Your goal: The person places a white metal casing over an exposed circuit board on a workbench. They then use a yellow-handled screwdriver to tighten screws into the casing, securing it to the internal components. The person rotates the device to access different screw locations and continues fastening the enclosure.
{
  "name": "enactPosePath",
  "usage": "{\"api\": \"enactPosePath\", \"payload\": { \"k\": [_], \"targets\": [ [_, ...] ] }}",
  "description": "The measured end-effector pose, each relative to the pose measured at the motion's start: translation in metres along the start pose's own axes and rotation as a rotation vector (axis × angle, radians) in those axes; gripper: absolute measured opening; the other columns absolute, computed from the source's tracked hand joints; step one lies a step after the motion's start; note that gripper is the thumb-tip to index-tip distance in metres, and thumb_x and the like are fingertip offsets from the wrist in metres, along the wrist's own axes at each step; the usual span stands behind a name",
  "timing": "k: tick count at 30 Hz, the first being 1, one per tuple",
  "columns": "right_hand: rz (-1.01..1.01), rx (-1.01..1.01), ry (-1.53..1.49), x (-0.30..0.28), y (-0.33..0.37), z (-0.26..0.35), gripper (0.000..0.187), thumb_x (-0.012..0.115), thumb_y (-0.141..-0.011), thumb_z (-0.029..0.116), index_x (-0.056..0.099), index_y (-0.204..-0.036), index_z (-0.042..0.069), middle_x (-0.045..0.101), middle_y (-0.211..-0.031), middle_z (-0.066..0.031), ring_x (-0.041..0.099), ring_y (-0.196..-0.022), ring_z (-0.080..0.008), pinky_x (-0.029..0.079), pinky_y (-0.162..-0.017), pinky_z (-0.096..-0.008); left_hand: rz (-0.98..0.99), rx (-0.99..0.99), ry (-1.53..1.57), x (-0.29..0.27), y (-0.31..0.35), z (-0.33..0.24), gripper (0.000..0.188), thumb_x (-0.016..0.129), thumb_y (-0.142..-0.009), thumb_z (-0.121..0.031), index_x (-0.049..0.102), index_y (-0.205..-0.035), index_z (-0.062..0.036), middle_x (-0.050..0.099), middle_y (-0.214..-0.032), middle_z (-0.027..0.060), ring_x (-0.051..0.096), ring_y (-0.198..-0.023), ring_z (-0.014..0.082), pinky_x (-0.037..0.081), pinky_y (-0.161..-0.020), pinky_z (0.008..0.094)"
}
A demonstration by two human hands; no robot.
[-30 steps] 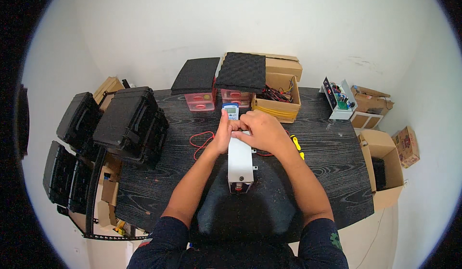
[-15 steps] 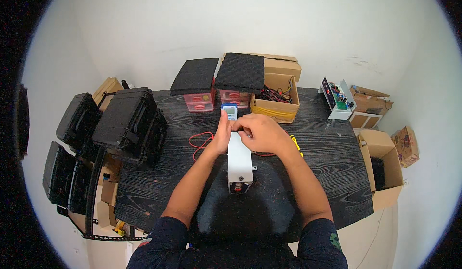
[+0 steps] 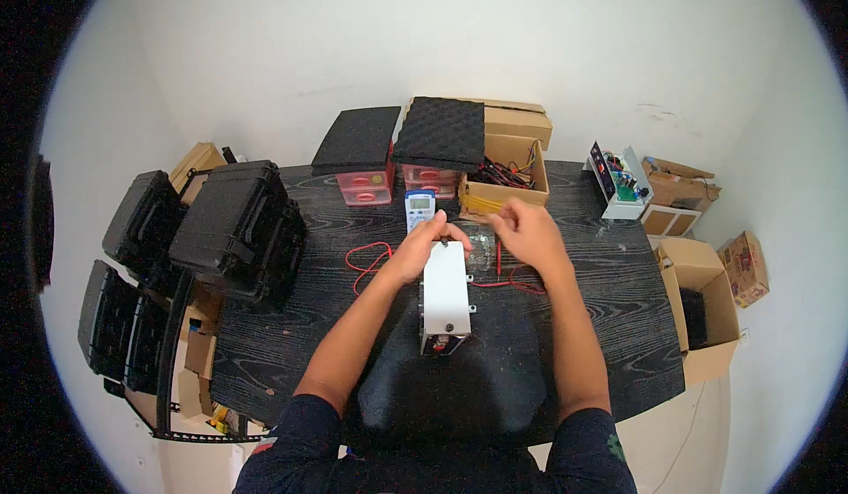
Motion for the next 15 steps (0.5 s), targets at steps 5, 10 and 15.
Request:
{"api": "enactPosePath", "payload": {
  "k": [5, 10, 15],
  "targets": [
    [0.164, 0.307, 0.462, 0.021, 0.019, -0.095, 0.048, 0.084, -0.087, 0.034, 0.067, -0.119, 0.003, 0.075, -0.114, -0.0228, 0.072, -0.111, -0.0412, 0.058, -0.095, -0.05, -0.001, 0.002, -0.046, 0.004, -0.001, -0.006, 0.069, 0.035, -0.116, -0.052, 0.077, -0.1, 0.0005, 0.076, -0.091, 0.0085, 0.07, -0.081, 0.0158, 0.055, -0.078, 0.032],
    [0.289, 0.399, 0.518, 0.039, 0.03, -0.135, 0.052, 0.081, -0.086, 0.025, 0.062, -0.128, 0.002, 0.073, -0.124, -0.0248, 0.07, -0.118, -0.045, 0.057, -0.099, -0.0529, -0.1, 0.089, -0.119, 0.003, 0.001, -0.009, 0.059, 0.041, -0.115, -0.044, 0.076, -0.103, 0.0015, 0.077, -0.104, 0.0122, 0.071, -0.098, 0.0209, 0.054, -0.091, 0.035],
    [0.081, 0.088, 0.125, 0.004, 0.022, -0.098, 0.049, 0.073, -0.089, 0.012, 0.061, -0.134, -0.001, 0.071, -0.119, -0.0289, 0.07, -0.113, -0.0419, 0.055, -0.098, -0.0494, -0.296, 0.773, -0.65, 0.015, 0.036, -0.046, 0.04, 0.054, -0.102, -0.035, 0.074, -0.103, -0.0001, 0.075, -0.119, 0.0179, 0.069, -0.119, 0.0357, 0.046, -0.112, 0.0463]
  ]
}}
Point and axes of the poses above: each hand's wrist, its own y-axis away from the middle knuckle, its own x-axis out of the palm, z = x × y, the point moved 2 cm from there along -y, towards the middle knuckle
